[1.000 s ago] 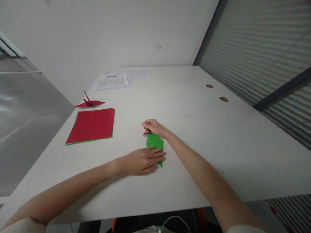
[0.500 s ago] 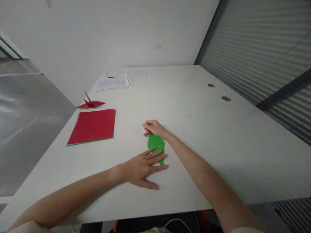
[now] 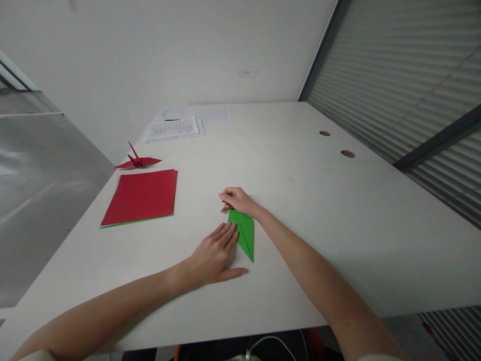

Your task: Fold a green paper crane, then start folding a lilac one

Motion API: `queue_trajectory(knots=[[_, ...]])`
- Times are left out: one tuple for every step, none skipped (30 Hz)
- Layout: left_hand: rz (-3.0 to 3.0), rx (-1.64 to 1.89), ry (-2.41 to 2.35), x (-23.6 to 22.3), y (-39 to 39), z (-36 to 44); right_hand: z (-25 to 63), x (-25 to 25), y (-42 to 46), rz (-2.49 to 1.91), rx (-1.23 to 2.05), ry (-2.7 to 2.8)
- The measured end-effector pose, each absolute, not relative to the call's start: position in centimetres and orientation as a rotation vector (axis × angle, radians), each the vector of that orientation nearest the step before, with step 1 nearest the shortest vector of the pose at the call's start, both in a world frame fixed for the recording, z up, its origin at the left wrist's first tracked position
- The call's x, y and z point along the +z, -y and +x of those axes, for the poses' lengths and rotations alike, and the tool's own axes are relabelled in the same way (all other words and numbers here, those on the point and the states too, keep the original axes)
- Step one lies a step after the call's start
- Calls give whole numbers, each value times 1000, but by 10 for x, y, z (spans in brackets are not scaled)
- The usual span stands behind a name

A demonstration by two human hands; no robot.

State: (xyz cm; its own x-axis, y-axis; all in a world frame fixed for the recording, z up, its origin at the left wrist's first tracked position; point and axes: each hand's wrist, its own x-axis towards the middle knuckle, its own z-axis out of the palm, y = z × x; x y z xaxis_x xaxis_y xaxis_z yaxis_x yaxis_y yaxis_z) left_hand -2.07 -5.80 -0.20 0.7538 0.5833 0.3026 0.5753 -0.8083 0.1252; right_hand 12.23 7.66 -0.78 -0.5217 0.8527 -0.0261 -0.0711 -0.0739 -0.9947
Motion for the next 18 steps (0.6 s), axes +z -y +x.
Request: queue_trajectory(knots=[[2914,494,-961,-1,58,-21,122,-8,-76,-872,1679,1500],[2908,476,-962,-1,58,-21,121,-9,-76,-875,1676,1499],[2902,463,-964,0,58,-21,121,-8,-76,-877,1674,1497],[2900,454,-963,0,58,-21,121,-8,-76,-877,1674,1493],[2900,451,-962,0,58,-21,121,-6,-76,-874,1679,1486],[2903,452,-961,0,58,-21,122,-3,-76,-870,1687,1472],[2909,453,-959,-1,59,-21,124,2,-77,-867,1692,1452],[2915,454,-957,-1,59,-21,127,7,-77,-867,1692,1430],[2921,454,-954,-1,59,-21,130,12,-76,-871,1682,1410],[2925,451,-953,-1,60,-21,134,18,-75,-883,1659,1398],[2926,445,-952,-1,60,-20,139,24,-72,-902,1629,1412],[2926,438,-949,0,61,-20,143,28,-67,-921,1603,1442],[2923,430,-944,0,61,-20,147,31,-62,-929,1593,1454],[2919,419,-939,1,62,-20,151,33,-55,-921,1622,1454],[2913,408,-935,2,62,-20,154,33,-48,-907,1686,1432],[2907,399,-932,3,62,-20,156,31,-40,-894,1751,1417],[2902,392,-931,4,63,-21,158,28,-33,-895,1790,1426],[2898,387,-932,4,63,-21,159,24,-28,-917,1784,1450]])
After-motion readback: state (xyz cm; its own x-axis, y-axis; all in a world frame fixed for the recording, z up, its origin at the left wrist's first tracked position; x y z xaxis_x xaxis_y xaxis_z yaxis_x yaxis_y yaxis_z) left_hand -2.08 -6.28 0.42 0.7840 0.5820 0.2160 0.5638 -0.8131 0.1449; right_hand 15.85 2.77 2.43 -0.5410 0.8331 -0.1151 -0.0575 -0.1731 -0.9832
